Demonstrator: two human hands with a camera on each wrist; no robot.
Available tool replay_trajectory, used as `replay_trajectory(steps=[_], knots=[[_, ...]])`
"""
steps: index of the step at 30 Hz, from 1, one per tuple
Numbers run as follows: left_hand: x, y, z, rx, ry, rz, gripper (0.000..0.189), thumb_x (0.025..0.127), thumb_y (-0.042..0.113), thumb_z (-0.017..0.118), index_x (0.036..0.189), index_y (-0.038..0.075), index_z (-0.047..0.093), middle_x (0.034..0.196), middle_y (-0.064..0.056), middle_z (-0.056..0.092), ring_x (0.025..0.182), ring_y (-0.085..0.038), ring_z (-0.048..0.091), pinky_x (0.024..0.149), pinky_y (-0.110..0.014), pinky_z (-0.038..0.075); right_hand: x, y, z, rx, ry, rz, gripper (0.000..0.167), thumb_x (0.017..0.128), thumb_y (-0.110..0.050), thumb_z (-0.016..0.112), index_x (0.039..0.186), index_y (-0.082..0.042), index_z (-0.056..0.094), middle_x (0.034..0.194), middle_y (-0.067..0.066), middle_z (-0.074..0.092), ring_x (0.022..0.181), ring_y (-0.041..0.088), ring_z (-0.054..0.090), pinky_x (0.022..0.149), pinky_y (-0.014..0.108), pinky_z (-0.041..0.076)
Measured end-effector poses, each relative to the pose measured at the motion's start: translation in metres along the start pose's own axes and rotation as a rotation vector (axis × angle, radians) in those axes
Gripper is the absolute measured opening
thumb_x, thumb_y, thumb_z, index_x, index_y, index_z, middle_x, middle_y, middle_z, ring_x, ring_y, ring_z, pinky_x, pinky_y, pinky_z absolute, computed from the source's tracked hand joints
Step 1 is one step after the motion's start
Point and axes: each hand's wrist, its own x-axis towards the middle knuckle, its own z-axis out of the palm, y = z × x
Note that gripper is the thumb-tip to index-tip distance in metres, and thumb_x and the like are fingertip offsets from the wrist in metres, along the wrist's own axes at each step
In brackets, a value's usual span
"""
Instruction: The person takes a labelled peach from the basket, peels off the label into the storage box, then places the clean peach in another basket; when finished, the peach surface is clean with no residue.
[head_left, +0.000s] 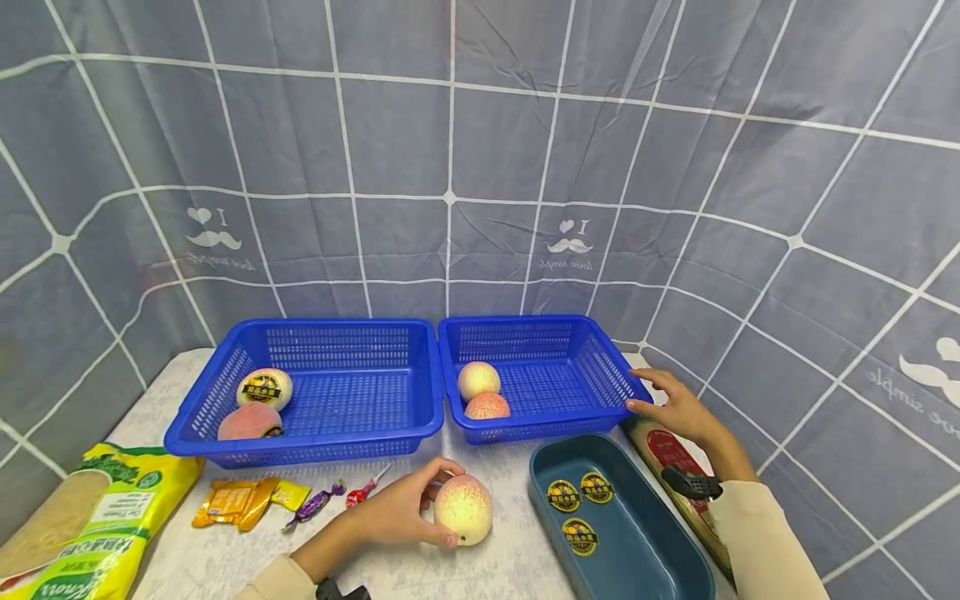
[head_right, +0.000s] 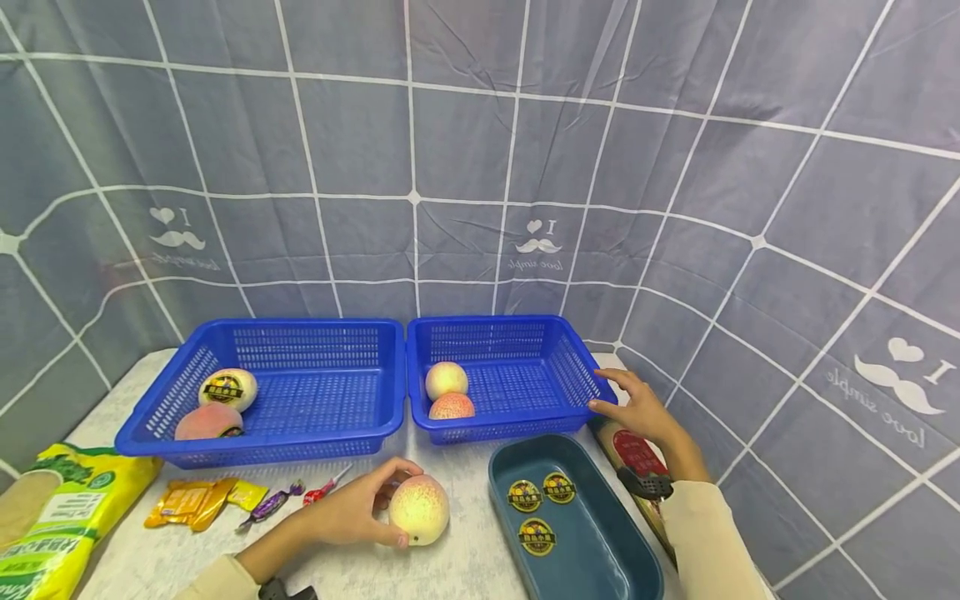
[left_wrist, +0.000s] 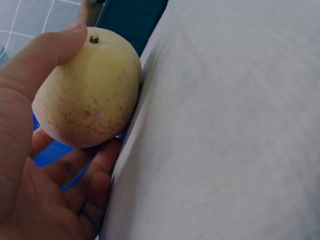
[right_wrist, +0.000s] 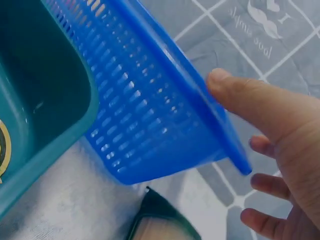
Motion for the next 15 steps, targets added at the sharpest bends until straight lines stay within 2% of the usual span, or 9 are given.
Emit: replay_trajectory(steps=[6,9,11,15], knots=[[0.0,0.004,0.001,-0.026,-0.002,-0.011,0.075,0.077,0.026,0.09,0.138,0.02,0.047,0.131,-0.003,0.057,0.112,-0.018,0.062,0.088,-0.031,0.052,-0.008,0.012,0.004,0.048,0.001,0.081,0.045,0.092,-0.012,0.075,0.132,0.006,0.061,0.142,0.028,0.051,0.119,0.047,0.051,0.093,0.069,0.042],[0.0,0.005,0.001,0.002,0.011,-0.01,0.074,0.076,0.026,0.091,0.137,0.021,0.048,0.129,-0.002,0.058,0.109,-0.017,0.062,0.086,-0.031,0.052,-0.011,0.018,0.006,0.077,0.007,0.11,0.044,0.094,-0.012,0.073,0.132,0.007,0.06,0.146,0.027,0.048,0.12,0.047,0.051,0.093,0.066,0.044],[0.0,0.005,0.001,0.032,0.022,0.0,0.074,0.075,0.028,0.091,0.136,0.022,0.049,0.126,-0.001,0.059,0.106,-0.015,0.063,0.083,-0.03,0.053,-0.014,0.021,0.007,0.103,0.017,0.125,0.043,0.095,-0.01,0.072,0.133,0.007,0.06,0.147,0.026,0.047,0.12,0.047,0.051,0.092,0.059,0.048],[0.001,0.008,0.002,0.1,0.041,0.021,0.074,0.074,0.033,0.092,0.135,0.025,0.051,0.123,0.004,0.06,0.098,-0.011,0.063,0.078,-0.029,0.052,-0.017,0.028,0.01,0.17,0.028,0.137,0.043,0.096,-0.008,0.07,0.134,0.008,0.059,0.15,0.027,0.045,0.117,0.046,0.054,0.084,0.033,0.054]])
